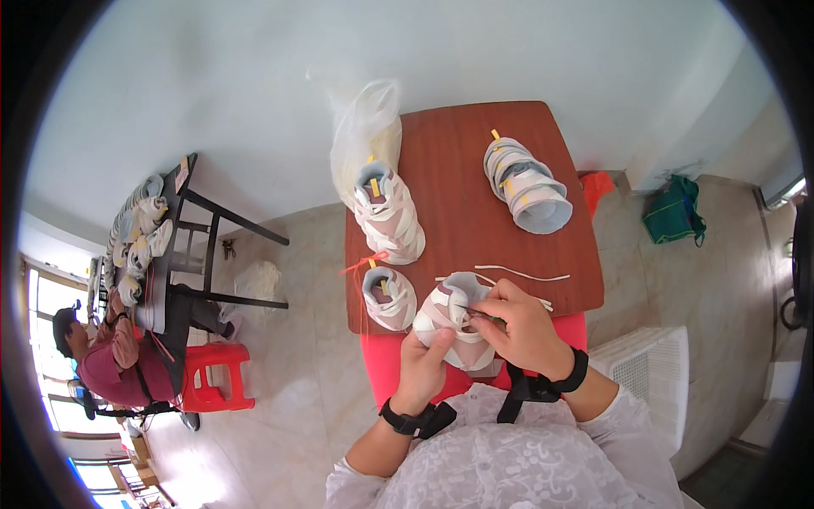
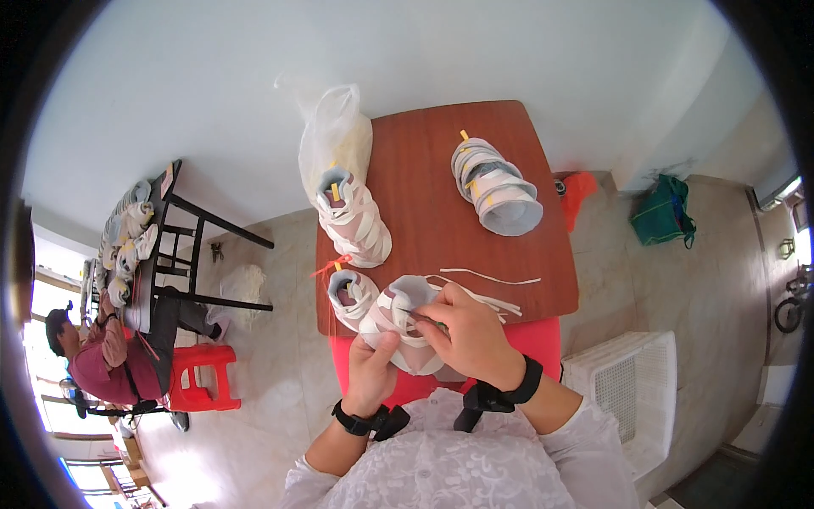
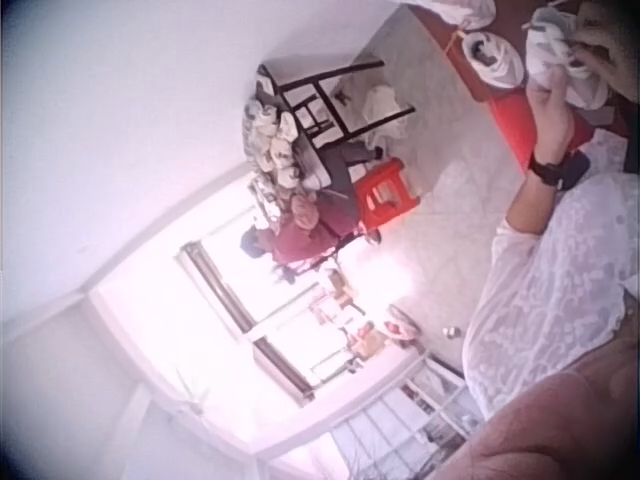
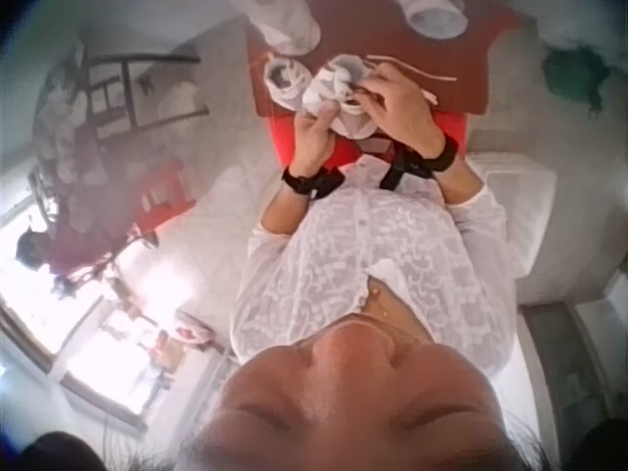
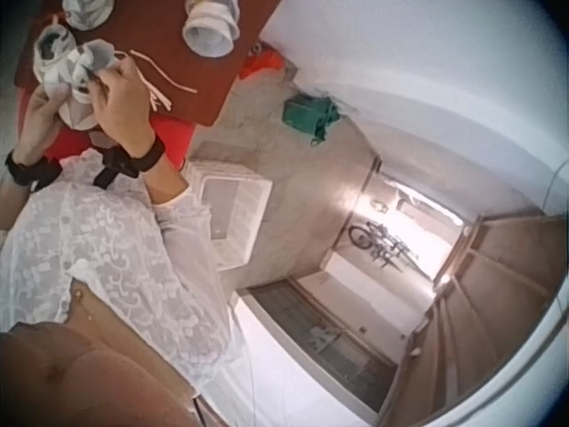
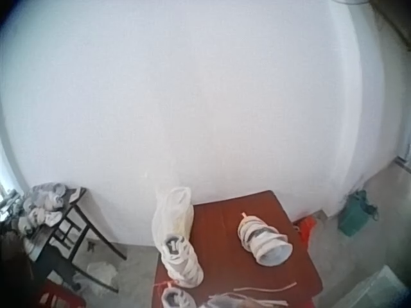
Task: Lacing and preparing shoes for assembly or packaging in a factory setting.
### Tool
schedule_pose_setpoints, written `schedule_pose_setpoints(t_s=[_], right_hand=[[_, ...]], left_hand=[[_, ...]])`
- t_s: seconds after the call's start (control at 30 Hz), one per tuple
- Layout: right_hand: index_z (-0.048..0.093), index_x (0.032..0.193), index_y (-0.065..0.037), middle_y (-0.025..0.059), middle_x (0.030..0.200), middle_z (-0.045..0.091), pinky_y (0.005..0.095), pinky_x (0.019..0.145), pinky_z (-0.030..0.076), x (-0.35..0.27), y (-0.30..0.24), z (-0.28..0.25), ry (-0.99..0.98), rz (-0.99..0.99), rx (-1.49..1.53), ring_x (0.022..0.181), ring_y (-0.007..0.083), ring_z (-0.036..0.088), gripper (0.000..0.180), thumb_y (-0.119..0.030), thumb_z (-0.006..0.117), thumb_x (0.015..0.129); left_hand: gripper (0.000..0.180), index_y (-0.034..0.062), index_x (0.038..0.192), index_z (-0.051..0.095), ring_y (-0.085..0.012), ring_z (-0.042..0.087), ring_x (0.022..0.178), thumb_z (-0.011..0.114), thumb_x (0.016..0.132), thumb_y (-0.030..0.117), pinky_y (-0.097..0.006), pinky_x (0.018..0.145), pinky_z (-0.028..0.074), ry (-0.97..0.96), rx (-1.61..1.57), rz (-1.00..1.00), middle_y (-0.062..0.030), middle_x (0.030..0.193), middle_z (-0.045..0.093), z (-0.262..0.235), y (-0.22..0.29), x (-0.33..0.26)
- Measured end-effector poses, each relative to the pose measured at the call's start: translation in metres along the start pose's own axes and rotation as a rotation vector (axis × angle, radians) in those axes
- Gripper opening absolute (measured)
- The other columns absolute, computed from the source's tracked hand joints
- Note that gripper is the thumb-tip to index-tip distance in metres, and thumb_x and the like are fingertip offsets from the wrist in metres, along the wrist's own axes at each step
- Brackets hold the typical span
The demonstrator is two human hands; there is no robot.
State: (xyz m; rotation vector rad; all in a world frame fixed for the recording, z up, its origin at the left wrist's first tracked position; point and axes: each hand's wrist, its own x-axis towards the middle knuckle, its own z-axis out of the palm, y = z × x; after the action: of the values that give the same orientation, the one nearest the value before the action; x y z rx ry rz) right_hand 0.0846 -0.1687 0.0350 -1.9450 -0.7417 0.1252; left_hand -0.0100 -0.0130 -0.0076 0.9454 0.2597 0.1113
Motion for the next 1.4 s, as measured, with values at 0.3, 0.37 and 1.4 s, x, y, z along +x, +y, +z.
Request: schedule_pose_setpoints(t_s=[0.3,0.37,1.4], right_hand=[[0.070,0.086,-0.004,0.0092,0.083,0.056,0.0330,0.065,0.044,0.009,0.010,-0.011,-0.210,0.161,0.244,0.073,0.0215,0.057,0.015,-0.015,0.069,0.076],[0.069,0.085,-0.003,0.0089,0.083,0.056,0.0322,0.065,0.043,0.008,0.013,-0.009,-0.220,0.209,0.291,0.073,0.0202,0.056,0.015,-0.014,0.069,0.075],[0.069,0.084,-0.004,0.0146,0.083,0.067,0.0417,0.066,0.049,0.032,0.006,-0.030,-0.924,0.019,-0.203,0.074,0.0334,0.063,0.025,-0.027,0.069,0.076]], left_hand=[[0.035,0.0006,0.120,0.057,-0.0115,0.060,0.099,0.068,0.087,0.004,-0.029,0.086,0.050,-0.038,0.323,-0.034,-0.0051,0.111,0.064,0.011,0.007,-0.007],[0.037,0.0004,0.119,0.057,-0.0116,0.060,0.099,0.069,0.084,0.002,-0.029,0.085,0.051,-0.038,0.372,-0.044,-0.0052,0.111,0.064,0.016,0.011,-0.005],[0.035,0.0014,0.111,0.061,-0.0143,0.063,0.088,0.067,0.076,0.004,-0.030,0.079,0.050,-0.371,0.831,-0.174,-0.0065,0.096,0.067,0.017,0.055,-0.002]])
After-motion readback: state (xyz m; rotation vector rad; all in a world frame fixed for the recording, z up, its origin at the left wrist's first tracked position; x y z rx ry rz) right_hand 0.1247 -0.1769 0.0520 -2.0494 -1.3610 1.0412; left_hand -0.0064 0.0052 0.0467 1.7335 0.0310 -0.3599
